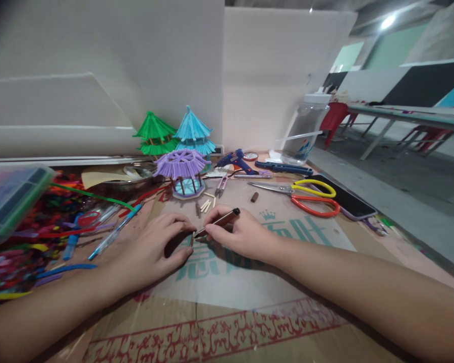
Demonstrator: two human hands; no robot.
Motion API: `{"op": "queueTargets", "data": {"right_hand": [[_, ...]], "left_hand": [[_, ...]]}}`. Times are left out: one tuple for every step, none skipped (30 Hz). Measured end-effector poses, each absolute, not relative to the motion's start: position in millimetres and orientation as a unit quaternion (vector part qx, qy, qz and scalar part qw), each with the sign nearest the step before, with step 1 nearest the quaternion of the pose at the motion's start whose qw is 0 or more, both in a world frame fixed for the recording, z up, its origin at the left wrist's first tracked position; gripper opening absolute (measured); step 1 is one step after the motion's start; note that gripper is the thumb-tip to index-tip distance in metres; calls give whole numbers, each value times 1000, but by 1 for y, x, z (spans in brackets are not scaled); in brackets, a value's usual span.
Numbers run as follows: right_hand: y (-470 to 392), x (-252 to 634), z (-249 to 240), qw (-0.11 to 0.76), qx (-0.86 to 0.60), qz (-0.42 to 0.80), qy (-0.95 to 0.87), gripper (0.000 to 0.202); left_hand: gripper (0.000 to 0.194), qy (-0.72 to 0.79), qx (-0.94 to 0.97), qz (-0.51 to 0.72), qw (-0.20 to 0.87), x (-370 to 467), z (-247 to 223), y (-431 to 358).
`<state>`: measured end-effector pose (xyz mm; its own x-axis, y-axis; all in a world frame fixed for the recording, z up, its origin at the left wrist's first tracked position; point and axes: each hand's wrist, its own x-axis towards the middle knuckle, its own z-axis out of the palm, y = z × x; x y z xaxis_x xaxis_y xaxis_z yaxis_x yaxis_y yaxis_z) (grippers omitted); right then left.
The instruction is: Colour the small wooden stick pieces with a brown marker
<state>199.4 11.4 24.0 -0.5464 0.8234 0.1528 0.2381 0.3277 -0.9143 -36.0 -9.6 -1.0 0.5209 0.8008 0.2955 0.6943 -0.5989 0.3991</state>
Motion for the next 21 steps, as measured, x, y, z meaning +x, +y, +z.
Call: {"op": "queueTargets", "data": {"right_hand": [[11, 200, 24, 320, -352, 458, -751, 8], [11, 200, 24, 322, -351, 456, -752, 7], [11, 200, 24, 322, -352, 455, -752, 6], [11, 200, 24, 323, -353, 455, -751, 6], [11, 200, 24, 323, -354, 455, -751, 6], [11, 200, 24, 322, -354, 456, -751, 6], [11, 200, 24, 322, -353, 457, -750, 7], [11, 201, 23, 320, -351, 459, -751, 8], [12, 201, 23, 318, -350, 460, -751, 9], [12, 201, 23, 315, -351, 460, -752, 10], [12, 202, 23, 313, -352, 457, -754, 11], [11, 202, 23, 314, -352, 450, -758, 12], [11, 202, 23, 317, -349, 440, -764, 12], [11, 202, 23, 323, -345, 428, -770, 13], [11, 202, 23, 329, -339, 416, -777, 14], [10, 203, 23, 337, -334, 405, -782, 15], [10, 203, 23, 344, -329, 395, -786, 16], [9, 203, 22, 353, -326, 385, -788, 16], [8, 204, 21, 363, -323, 376, -789, 17], [8, 205, 20, 374, -317, 369, -790, 17], [7, 205, 20, 386, -311, 364, -789, 19]], "left_hand": [[24, 434, 863, 230, 119, -36, -1, -10], [24, 435, 862, 232, 120, -36, -1, -10], [23, 436, 860, 233, 123, -36, -2, -10], [23, 438, 859, 234, 125, -36, -2, -10], [22, 440, 858, 234, 127, -36, -2, -10], [22, 441, 857, 234, 130, -36, -3, -10], [22, 441, 856, 234, 133, -36, -3, -10], [22, 442, 855, 235, 136, -36, -3, -10], [22, 442, 854, 237, 138, -36, -4, -10], [22, 442, 853, 240, 142, -36, -4, -10], [22, 442, 851, 244, 145, -36, -5, -10], [23, 443, 848, 249, 148, -37, -5, -9], [23, 444, 846, 254, 149, -37, -5, -9], [23, 446, 844, 258, 150, -37, -6, -8], [24, 446, 842, 262, 151, -37, -6, -7], [24, 446, 841, 266, 152, -37, -7, -7], [24, 444, 841, 269, 153, -37, -7, -7], [23, 441, 841, 273, 153, -37, -7, -6], [22, 437, 842, 277, 152, -37, -6, -6], [21, 433, 843, 282, 149, -36, -5, -6], [21, 430, 844, 287, 144, -35, -4, -7]]}}
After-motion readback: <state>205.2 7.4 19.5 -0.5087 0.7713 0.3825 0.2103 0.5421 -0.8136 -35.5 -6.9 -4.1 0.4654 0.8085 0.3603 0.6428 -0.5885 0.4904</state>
